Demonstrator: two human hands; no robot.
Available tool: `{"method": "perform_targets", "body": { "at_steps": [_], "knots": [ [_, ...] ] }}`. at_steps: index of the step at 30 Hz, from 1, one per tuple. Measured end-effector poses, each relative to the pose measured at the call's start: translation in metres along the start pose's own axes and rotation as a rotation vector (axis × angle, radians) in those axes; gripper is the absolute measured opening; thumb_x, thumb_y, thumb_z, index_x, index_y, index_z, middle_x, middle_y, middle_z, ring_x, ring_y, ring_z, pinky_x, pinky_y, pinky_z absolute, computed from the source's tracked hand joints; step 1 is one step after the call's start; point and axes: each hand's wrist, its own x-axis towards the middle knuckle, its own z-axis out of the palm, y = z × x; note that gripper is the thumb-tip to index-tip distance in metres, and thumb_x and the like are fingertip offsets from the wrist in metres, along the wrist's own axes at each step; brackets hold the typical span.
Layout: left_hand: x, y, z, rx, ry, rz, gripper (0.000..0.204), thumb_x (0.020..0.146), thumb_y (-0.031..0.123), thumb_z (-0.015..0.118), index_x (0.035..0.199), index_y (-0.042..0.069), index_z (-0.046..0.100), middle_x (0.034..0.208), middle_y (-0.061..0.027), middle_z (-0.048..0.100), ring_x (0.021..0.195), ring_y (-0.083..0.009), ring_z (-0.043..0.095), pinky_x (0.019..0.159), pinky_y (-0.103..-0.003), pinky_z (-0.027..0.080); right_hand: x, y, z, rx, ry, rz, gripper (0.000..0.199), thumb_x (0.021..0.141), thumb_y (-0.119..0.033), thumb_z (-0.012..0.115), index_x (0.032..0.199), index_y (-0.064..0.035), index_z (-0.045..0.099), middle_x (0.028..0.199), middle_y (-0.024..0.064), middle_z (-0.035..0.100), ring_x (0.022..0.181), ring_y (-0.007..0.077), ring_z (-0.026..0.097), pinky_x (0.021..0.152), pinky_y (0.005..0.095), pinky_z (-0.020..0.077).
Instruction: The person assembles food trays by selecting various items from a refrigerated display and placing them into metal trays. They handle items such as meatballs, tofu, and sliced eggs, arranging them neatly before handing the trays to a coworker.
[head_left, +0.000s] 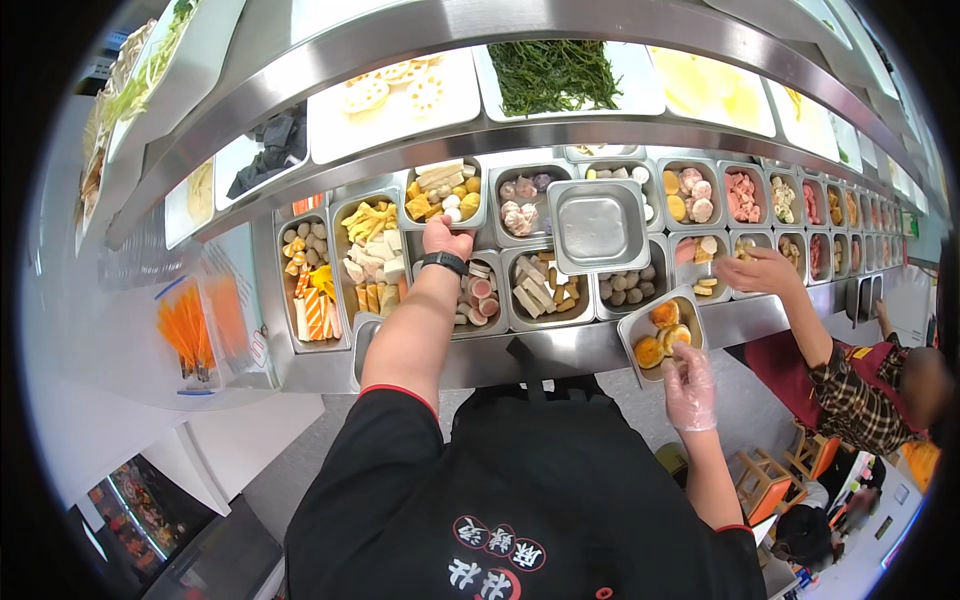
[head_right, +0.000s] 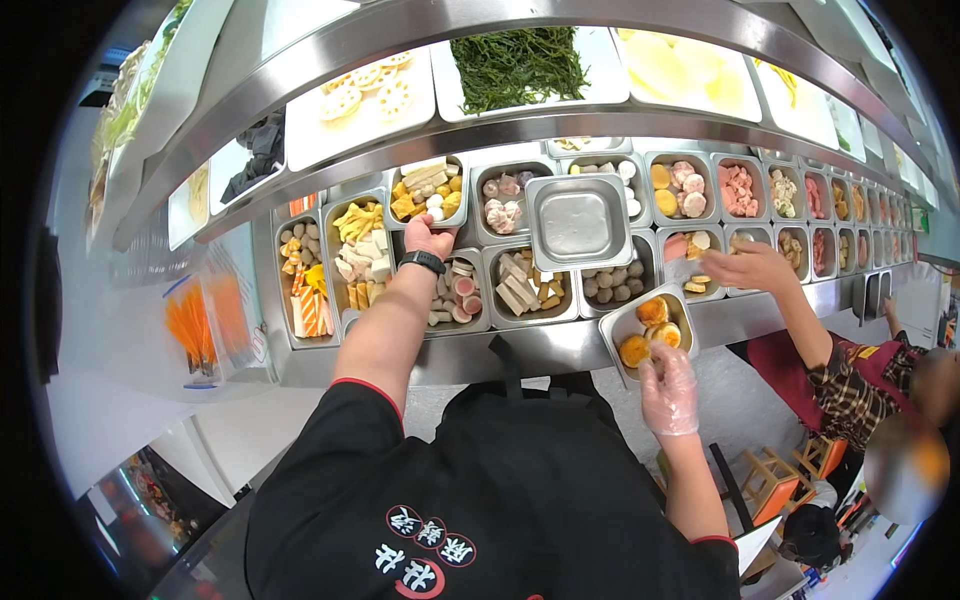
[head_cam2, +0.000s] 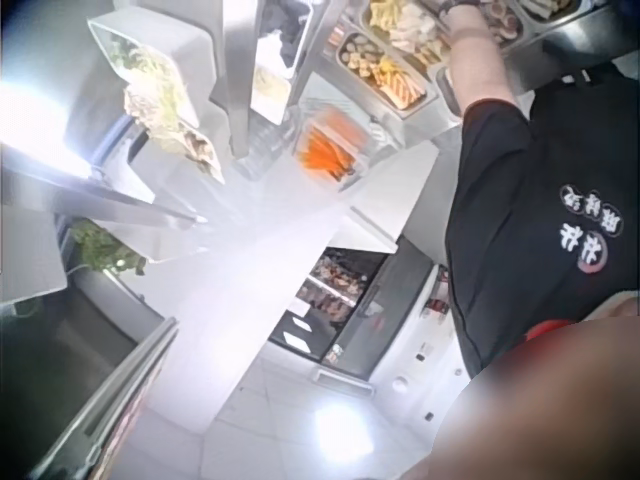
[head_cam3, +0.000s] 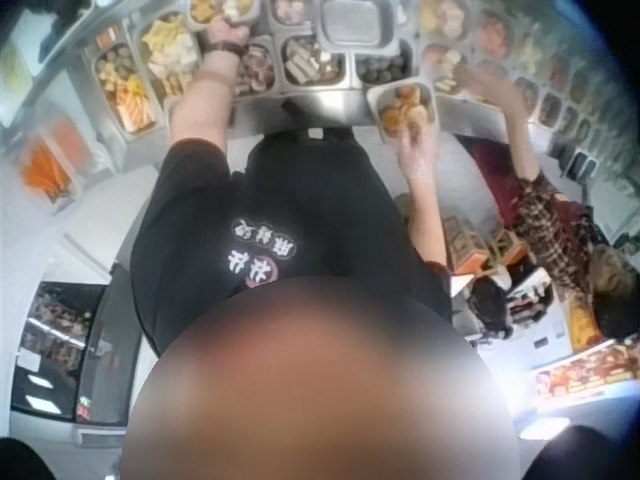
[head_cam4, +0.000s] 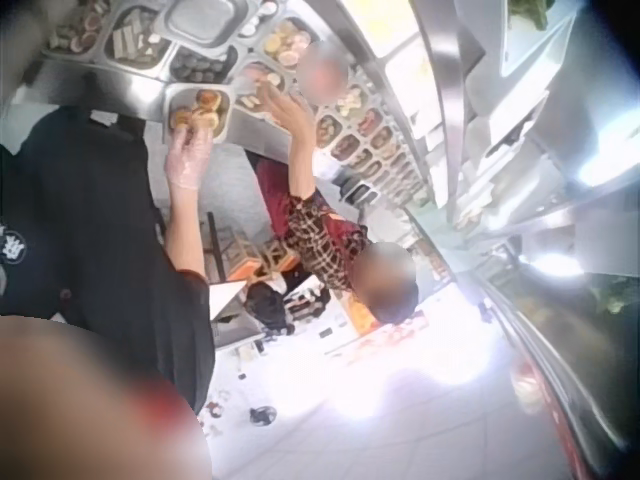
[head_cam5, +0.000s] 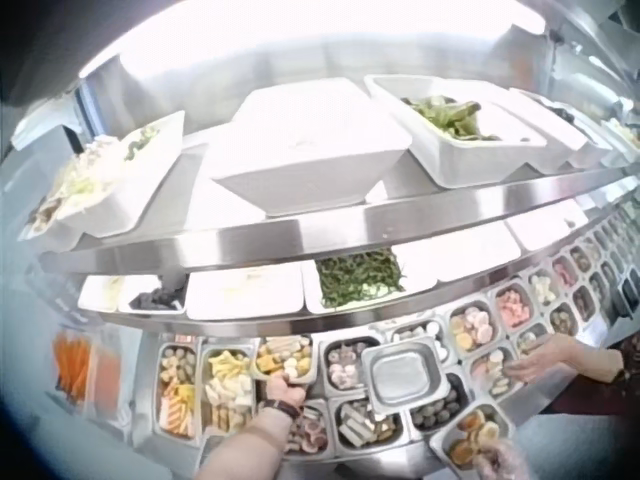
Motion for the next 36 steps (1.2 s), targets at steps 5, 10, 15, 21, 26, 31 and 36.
{"method": "perform_targets", "body": {
  "at_steps": [5,10,15,21,26,31,36],
  "knots": [
    [0.009,-0.007,-0.002,0.049,0.013,-0.007,0.049,0.097,0.001,0.048,0.146,0.002,0.050,0.145,-0.0190,0.057,0.128,-0.0414,0.061,0.110,-0.065,0.051,-0.028,0.005,0.002,0.010,0.011,0.145,0.038,0.090,0.003,0.073,0.126,-0.0030,0.065,0.108,0.0139,0.066,0.078,0.0234,0.063,0.072,0.0357,0.0559],
    [-0.027,-0.009,-0.002,0.326,0.097,-0.063,0.056,0.106,0.009,0.053,0.157,-0.003,0.033,0.158,-0.0260,0.040,0.142,-0.0446,0.048,0.118,-0.061,0.044,-0.027,-0.005,0.011,-0.029,0.052,0.051,0.041,0.088,0.004,0.074,0.127,-0.0028,0.065,0.109,0.0149,0.066,0.076,0.0235,0.063,0.072,0.0355,0.0563],
    [-0.068,0.022,0.013,0.969,-0.080,0.005,0.045,0.100,0.013,0.060,0.138,-0.010,0.053,0.135,-0.0295,0.057,0.119,-0.0415,0.064,0.099,-0.056,0.057,-0.041,-0.017,0.008,-0.043,0.082,0.110,0.041,0.087,0.003,0.075,0.126,-0.0030,0.065,0.109,0.0156,0.066,0.075,0.0252,0.062,0.072,0.0364,0.0562],
    [-0.015,0.084,0.106,2.728,-0.618,1.539,0.027,0.096,0.007,0.053,0.093,0.003,0.079,0.090,-0.0233,0.076,0.076,-0.0328,0.073,0.068,-0.047,0.058,-0.090,-0.026,-0.009,-0.184,0.117,0.144,0.041,0.086,0.004,0.075,0.125,-0.0031,0.064,0.108,0.0163,0.066,0.074,0.0265,0.061,0.070,0.0374,0.0545],
    [0.043,0.087,0.130,2.791,-0.728,0.883,0.030,0.098,0.009,0.047,0.103,0.005,0.077,0.103,-0.0233,0.076,0.090,-0.0338,0.073,0.081,-0.046,0.055,-0.139,-0.029,-0.012,-0.338,0.136,0.220,0.041,0.085,0.003,0.075,0.124,-0.0036,0.064,0.107,0.0170,0.066,0.074,0.0275,0.061,0.070,0.0386,0.0545],
    [0.078,0.093,0.109,2.562,-0.604,0.727,0.034,0.101,0.011,0.043,0.118,0.008,0.073,0.115,-0.0201,0.076,0.103,-0.0312,0.072,0.092,-0.044,0.053,-0.167,-0.029,0.006,-0.283,0.098,0.320,0.041,0.086,0.001,0.075,0.125,-0.0030,0.064,0.109,0.0180,0.066,0.079,0.0309,0.064,0.071,0.0395,0.0558],
    [0.109,0.119,0.106,2.670,-0.726,0.619,0.037,0.105,0.013,0.039,0.129,0.009,0.067,0.120,-0.0164,0.075,0.112,-0.0289,0.071,0.100,-0.041,0.050,-0.170,-0.033,0.016,-0.272,0.072,0.301,0.038,0.087,-0.001,0.075,0.124,-0.0030,0.064,0.111,0.0189,0.067,0.083,0.0320,0.067,0.072,0.0399,0.0573]
  ]
}}
